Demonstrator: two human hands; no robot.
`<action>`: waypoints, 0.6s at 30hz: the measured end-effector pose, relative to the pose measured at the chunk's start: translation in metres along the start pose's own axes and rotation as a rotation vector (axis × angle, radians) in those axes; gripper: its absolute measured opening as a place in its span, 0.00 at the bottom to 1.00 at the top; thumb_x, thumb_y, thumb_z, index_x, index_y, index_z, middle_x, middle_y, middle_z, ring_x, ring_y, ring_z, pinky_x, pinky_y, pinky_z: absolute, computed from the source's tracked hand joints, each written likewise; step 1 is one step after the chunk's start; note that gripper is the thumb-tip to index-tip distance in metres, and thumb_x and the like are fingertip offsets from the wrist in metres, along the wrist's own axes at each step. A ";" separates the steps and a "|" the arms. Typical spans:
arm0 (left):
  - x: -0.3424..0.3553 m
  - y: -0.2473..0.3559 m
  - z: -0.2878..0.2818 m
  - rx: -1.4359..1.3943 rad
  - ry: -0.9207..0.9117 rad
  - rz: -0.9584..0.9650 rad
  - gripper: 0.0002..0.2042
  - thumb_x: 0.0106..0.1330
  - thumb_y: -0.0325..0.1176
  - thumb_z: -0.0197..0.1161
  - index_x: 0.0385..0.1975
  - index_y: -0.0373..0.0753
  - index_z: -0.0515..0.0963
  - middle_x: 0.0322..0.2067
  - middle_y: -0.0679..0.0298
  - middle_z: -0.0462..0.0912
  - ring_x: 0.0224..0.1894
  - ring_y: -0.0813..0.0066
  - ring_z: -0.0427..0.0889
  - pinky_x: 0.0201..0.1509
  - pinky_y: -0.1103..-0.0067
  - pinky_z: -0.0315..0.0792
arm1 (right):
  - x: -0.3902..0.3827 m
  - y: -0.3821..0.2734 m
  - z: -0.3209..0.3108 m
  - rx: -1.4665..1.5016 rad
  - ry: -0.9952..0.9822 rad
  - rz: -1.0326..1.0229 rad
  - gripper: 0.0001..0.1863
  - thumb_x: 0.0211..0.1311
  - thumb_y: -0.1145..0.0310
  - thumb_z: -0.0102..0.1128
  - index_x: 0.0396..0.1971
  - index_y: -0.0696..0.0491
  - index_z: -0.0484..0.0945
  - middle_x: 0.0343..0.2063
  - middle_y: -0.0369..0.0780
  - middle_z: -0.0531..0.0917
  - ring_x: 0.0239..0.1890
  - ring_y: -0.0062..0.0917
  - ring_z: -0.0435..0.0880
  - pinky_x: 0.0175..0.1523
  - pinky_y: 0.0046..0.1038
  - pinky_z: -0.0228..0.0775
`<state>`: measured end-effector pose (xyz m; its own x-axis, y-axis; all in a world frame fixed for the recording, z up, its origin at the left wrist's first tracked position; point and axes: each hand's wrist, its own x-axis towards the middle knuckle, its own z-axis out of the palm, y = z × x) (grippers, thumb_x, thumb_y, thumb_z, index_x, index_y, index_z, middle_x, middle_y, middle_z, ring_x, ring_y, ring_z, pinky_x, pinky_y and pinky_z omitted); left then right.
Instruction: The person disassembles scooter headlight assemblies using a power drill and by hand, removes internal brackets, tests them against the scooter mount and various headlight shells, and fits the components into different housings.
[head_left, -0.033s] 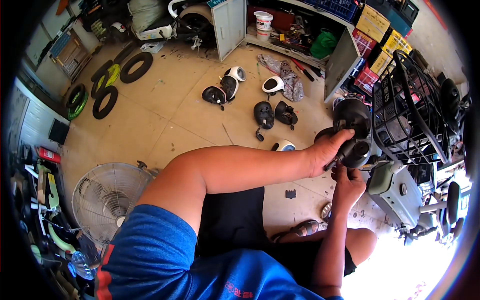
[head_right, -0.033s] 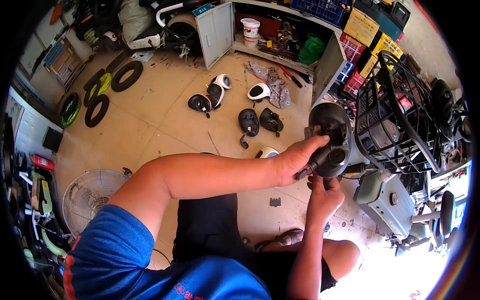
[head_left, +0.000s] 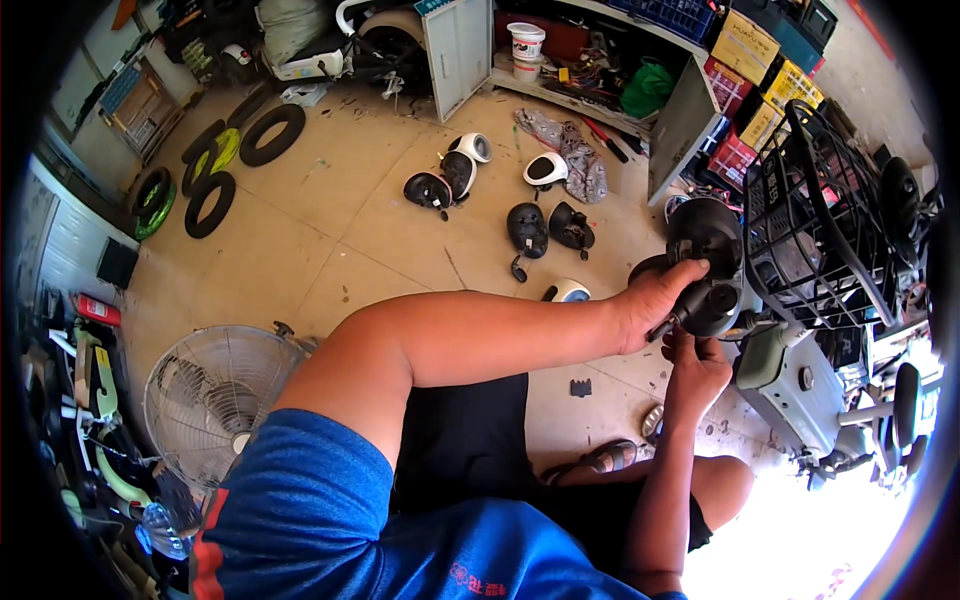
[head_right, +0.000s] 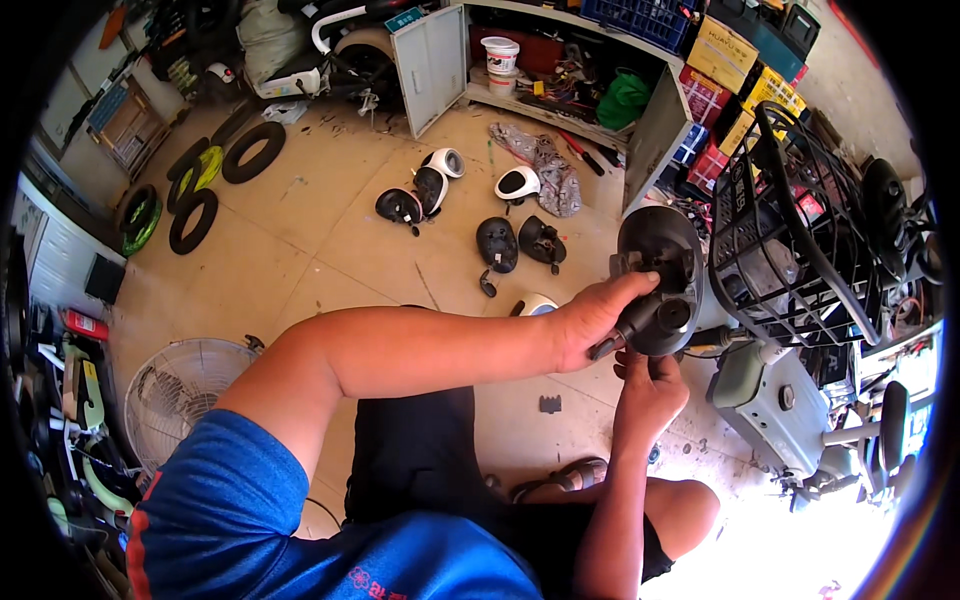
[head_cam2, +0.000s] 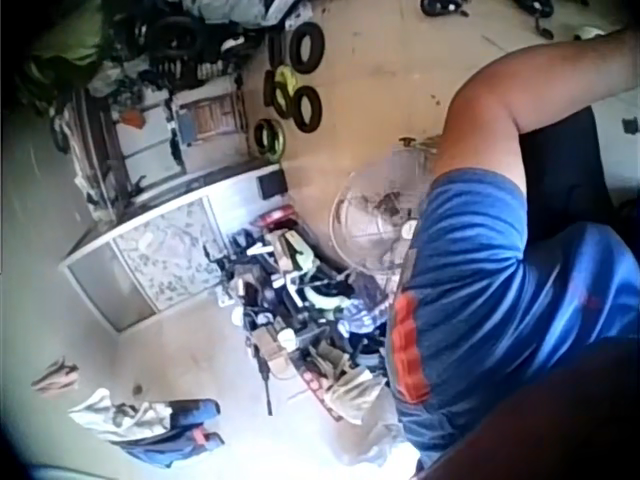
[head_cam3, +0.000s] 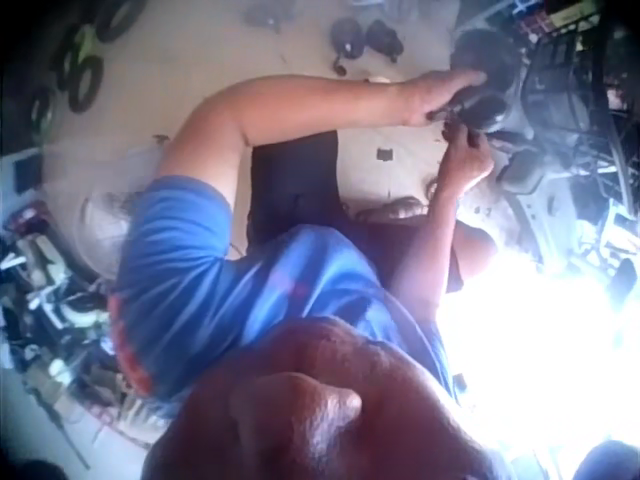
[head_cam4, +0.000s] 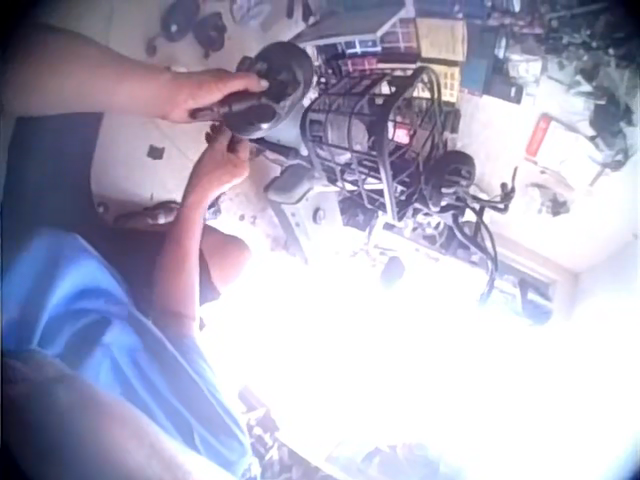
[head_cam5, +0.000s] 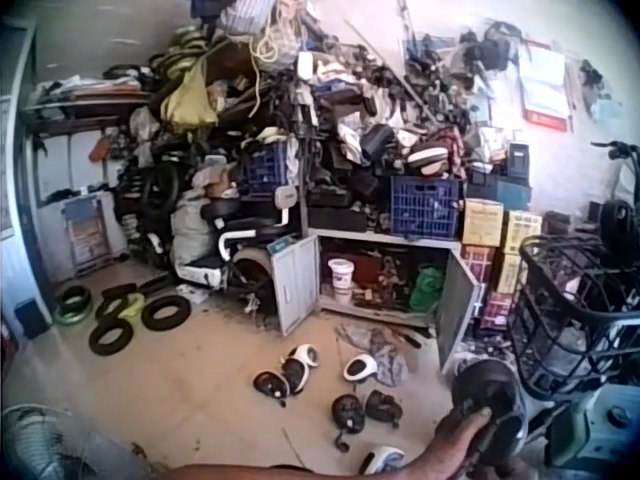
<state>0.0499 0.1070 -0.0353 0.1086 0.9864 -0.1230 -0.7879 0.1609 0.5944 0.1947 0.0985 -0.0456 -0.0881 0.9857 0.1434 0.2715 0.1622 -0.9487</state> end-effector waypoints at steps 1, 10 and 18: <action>-0.001 0.000 0.002 0.008 0.023 0.010 0.22 0.69 0.57 0.66 0.51 0.45 0.82 0.43 0.69 0.90 0.41 0.82 0.85 0.44 0.78 0.76 | 0.001 0.003 -0.001 0.060 -0.006 0.000 0.10 0.73 0.70 0.66 0.37 0.64 0.86 0.28 0.40 0.89 0.28 0.19 0.86 0.36 0.23 0.79; -0.011 0.015 0.004 0.257 0.230 0.066 0.26 0.63 0.62 0.71 0.45 0.44 0.83 0.30 0.73 0.85 0.27 0.83 0.78 0.31 0.81 0.69 | -0.001 -0.012 -0.036 0.261 0.056 0.092 0.11 0.72 0.69 0.68 0.42 0.64 0.86 0.32 0.40 0.88 0.30 0.19 0.86 0.37 0.20 0.79; -0.018 0.031 -0.017 0.329 0.063 0.069 0.18 0.67 0.44 0.73 0.50 0.39 0.82 0.40 0.65 0.89 0.36 0.78 0.87 0.35 0.79 0.79 | -0.006 -0.024 -0.043 0.377 -0.006 0.165 0.15 0.66 0.71 0.74 0.46 0.65 0.87 0.34 0.42 0.89 0.33 0.21 0.88 0.41 0.22 0.82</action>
<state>0.0131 0.0933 -0.0285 0.0161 0.9931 -0.1161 -0.5530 0.1056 0.8264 0.2297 0.0907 -0.0115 -0.0789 0.9967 -0.0195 -0.0872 -0.0264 -0.9958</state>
